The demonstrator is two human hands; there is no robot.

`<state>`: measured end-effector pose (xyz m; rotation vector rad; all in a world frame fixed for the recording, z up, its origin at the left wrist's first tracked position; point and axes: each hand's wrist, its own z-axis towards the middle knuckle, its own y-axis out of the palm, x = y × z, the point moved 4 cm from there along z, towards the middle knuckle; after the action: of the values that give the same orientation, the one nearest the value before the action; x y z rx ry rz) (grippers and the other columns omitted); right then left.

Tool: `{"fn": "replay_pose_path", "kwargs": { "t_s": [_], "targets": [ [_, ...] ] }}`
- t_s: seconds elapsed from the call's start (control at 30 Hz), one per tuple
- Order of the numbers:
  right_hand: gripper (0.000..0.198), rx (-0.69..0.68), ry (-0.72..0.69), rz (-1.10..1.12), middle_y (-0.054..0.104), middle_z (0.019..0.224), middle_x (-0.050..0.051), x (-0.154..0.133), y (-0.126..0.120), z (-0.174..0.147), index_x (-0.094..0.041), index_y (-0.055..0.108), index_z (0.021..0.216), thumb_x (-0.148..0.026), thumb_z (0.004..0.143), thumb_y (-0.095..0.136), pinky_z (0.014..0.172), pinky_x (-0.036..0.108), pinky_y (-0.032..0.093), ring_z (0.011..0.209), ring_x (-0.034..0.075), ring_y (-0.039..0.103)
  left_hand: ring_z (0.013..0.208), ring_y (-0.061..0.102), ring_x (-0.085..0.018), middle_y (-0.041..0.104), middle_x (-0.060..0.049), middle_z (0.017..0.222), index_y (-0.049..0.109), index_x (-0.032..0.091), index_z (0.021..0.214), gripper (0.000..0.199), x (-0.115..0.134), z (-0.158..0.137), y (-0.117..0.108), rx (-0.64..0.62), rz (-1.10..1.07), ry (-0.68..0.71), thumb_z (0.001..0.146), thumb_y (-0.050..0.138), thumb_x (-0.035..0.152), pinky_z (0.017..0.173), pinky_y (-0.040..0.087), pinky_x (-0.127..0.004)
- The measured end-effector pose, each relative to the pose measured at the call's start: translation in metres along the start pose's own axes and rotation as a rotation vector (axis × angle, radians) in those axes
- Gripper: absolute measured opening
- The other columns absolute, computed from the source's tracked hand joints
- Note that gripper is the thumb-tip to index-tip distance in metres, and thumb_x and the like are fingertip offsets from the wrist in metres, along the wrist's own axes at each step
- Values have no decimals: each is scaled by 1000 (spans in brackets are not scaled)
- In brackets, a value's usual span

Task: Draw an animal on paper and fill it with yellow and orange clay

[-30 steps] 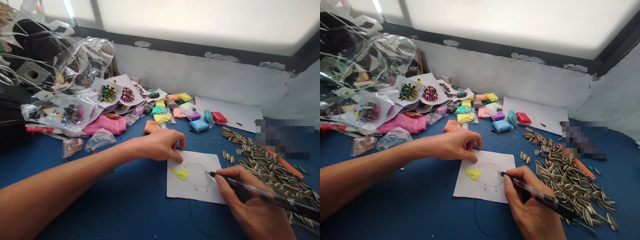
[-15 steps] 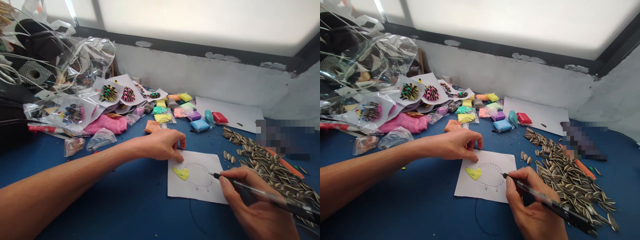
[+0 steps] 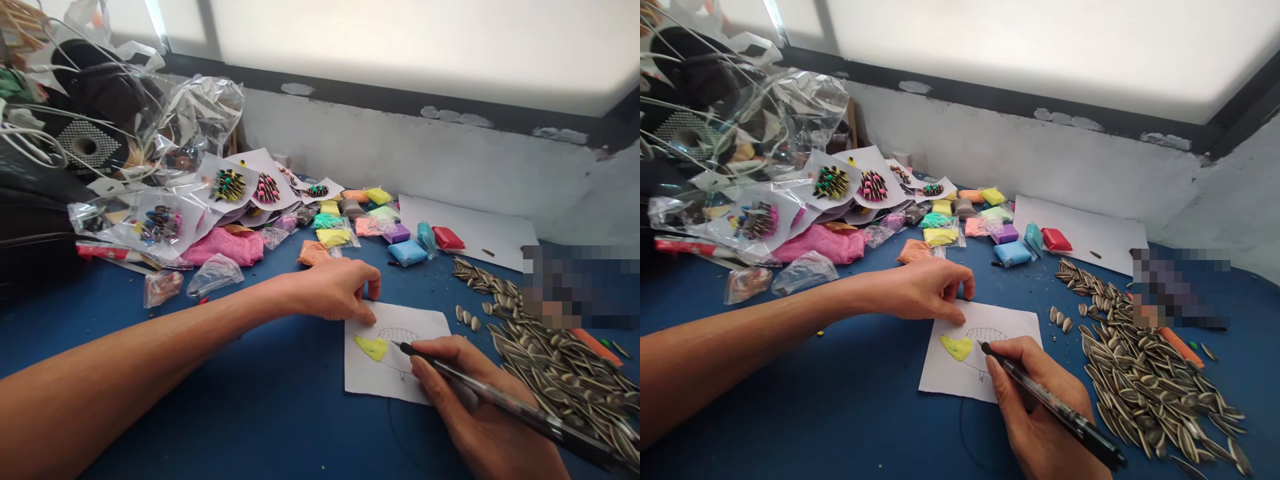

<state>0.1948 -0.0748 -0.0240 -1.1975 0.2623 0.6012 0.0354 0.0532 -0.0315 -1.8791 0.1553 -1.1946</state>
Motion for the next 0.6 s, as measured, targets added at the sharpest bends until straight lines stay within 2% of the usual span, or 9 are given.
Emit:
{"fn": "replay_pose_path", "kwargs": {
  "t_s": [0.23,0.6],
  "targets": [
    [13,-27,72,63,72,80,-2,0,2,-1,-27,65,92,-37,89,59,59,22,55,70,15,71,68,58,-14,66,0,82,62,19,99,35,2,-1,-2,15,27,-3,72,70,40,58,37,-24],
    [10,-33,-5,4,72,78,-3,-3,0,1,-26,65,89,-34,89,58,57,20,54,68,14,71,67,57,-13,65,0,82,61,18,99,34,3,0,-1,4,9,-3,73,70,38,58,37,-24]
  ]
}}
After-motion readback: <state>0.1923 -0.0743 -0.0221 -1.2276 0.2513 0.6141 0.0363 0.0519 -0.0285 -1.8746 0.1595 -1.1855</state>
